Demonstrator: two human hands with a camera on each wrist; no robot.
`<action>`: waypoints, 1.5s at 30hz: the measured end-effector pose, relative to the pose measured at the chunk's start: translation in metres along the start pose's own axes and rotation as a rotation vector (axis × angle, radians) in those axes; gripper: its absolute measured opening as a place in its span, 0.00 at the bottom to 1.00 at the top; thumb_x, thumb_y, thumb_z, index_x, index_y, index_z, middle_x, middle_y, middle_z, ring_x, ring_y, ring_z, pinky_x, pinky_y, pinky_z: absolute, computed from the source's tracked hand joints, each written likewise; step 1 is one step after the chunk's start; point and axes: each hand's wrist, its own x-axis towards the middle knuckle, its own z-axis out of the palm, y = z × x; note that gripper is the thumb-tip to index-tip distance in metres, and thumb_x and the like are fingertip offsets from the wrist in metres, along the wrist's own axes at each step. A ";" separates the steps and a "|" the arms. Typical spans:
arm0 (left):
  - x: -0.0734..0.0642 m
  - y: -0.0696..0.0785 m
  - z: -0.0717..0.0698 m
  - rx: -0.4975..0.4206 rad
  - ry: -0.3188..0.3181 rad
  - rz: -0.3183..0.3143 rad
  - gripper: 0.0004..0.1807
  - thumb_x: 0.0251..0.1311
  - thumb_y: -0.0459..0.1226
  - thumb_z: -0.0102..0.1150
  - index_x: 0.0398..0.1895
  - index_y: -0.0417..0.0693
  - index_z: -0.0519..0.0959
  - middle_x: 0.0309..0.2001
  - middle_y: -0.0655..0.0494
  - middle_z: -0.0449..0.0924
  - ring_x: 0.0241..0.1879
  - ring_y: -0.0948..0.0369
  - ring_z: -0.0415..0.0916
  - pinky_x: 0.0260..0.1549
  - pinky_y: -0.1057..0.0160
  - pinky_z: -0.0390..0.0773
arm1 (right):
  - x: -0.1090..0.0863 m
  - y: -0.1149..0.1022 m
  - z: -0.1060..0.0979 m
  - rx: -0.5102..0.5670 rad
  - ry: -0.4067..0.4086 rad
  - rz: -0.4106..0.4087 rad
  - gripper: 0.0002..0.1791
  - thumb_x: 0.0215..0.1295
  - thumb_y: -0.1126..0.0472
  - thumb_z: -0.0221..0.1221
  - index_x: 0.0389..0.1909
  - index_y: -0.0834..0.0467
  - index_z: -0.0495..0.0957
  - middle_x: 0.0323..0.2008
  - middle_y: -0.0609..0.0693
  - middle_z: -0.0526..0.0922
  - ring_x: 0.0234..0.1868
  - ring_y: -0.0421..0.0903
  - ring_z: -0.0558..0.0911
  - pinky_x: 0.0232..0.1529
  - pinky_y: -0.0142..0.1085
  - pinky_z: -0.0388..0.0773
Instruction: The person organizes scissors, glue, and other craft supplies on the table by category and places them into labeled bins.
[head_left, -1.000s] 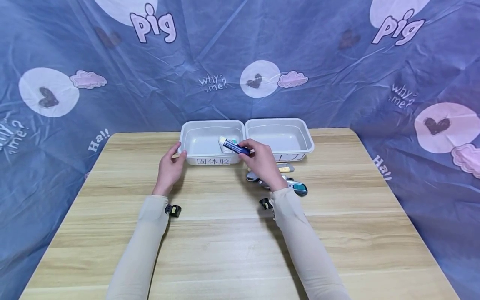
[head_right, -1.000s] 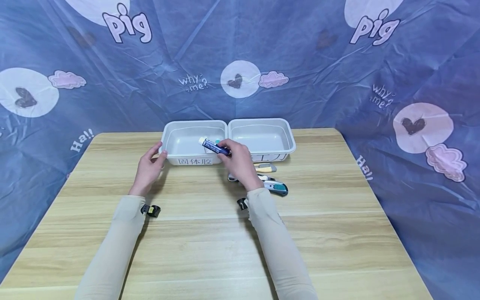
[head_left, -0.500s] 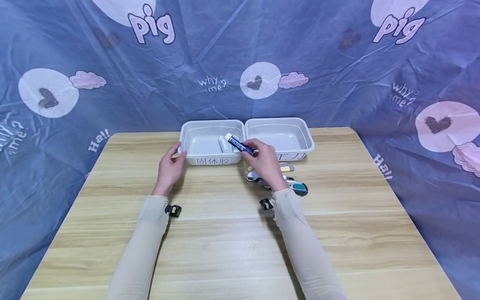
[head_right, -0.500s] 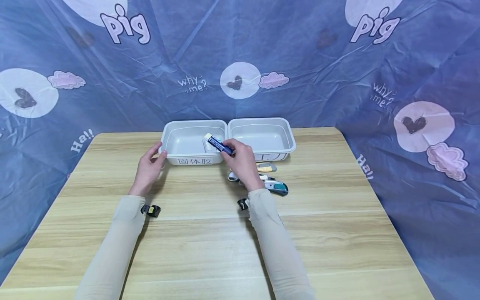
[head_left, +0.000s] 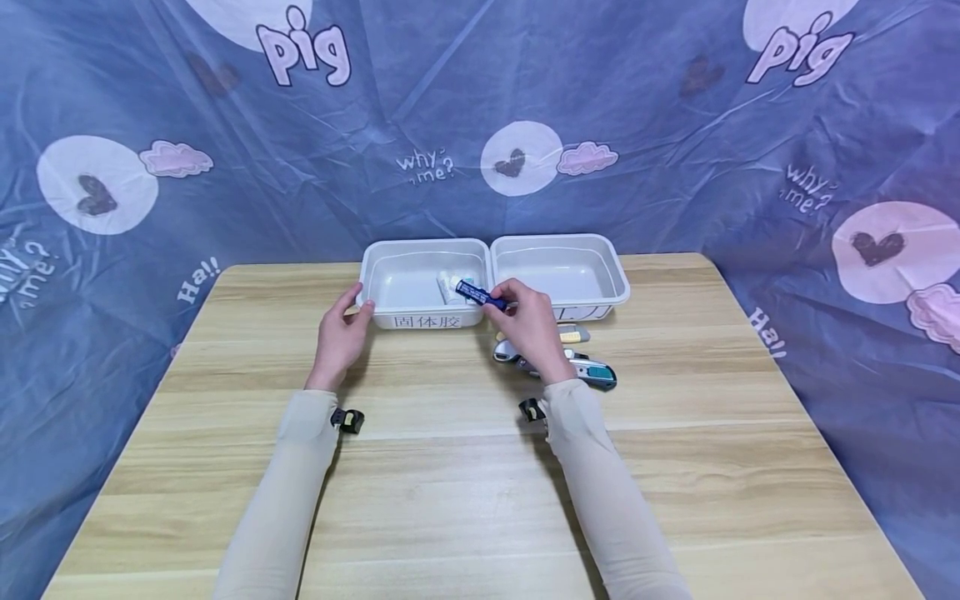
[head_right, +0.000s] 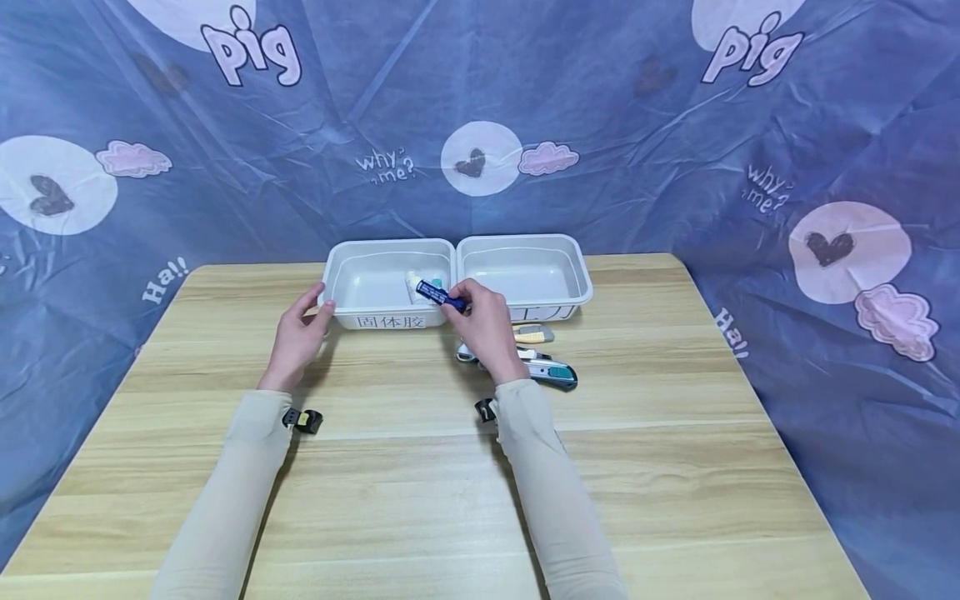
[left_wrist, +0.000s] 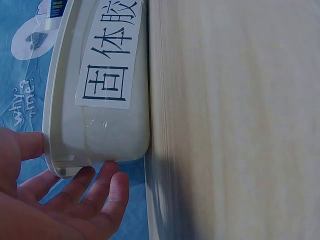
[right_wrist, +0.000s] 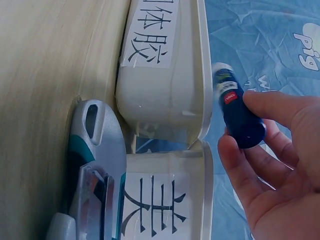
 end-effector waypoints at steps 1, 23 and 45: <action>0.000 0.000 0.000 0.005 0.002 0.003 0.30 0.77 0.46 0.52 0.78 0.54 0.63 0.76 0.47 0.65 0.62 0.47 0.76 0.55 0.57 0.76 | 0.000 0.000 0.000 -0.004 0.003 -0.003 0.08 0.64 0.60 0.70 0.40 0.57 0.82 0.42 0.57 0.89 0.36 0.49 0.87 0.40 0.41 0.83; 0.003 -0.001 0.000 0.002 0.009 -0.005 0.30 0.76 0.46 0.54 0.78 0.57 0.64 0.73 0.44 0.68 0.60 0.48 0.77 0.53 0.59 0.76 | 0.001 0.000 0.007 -0.005 0.021 -0.042 0.11 0.63 0.63 0.70 0.44 0.60 0.82 0.43 0.57 0.87 0.39 0.50 0.87 0.43 0.39 0.85; 0.002 -0.002 0.003 0.002 0.026 0.021 0.29 0.76 0.44 0.54 0.77 0.52 0.65 0.74 0.45 0.68 0.58 0.48 0.78 0.45 0.70 0.73 | -0.004 0.001 0.011 -0.022 -0.026 -0.060 0.18 0.67 0.59 0.68 0.56 0.57 0.82 0.52 0.54 0.84 0.42 0.50 0.86 0.47 0.42 0.84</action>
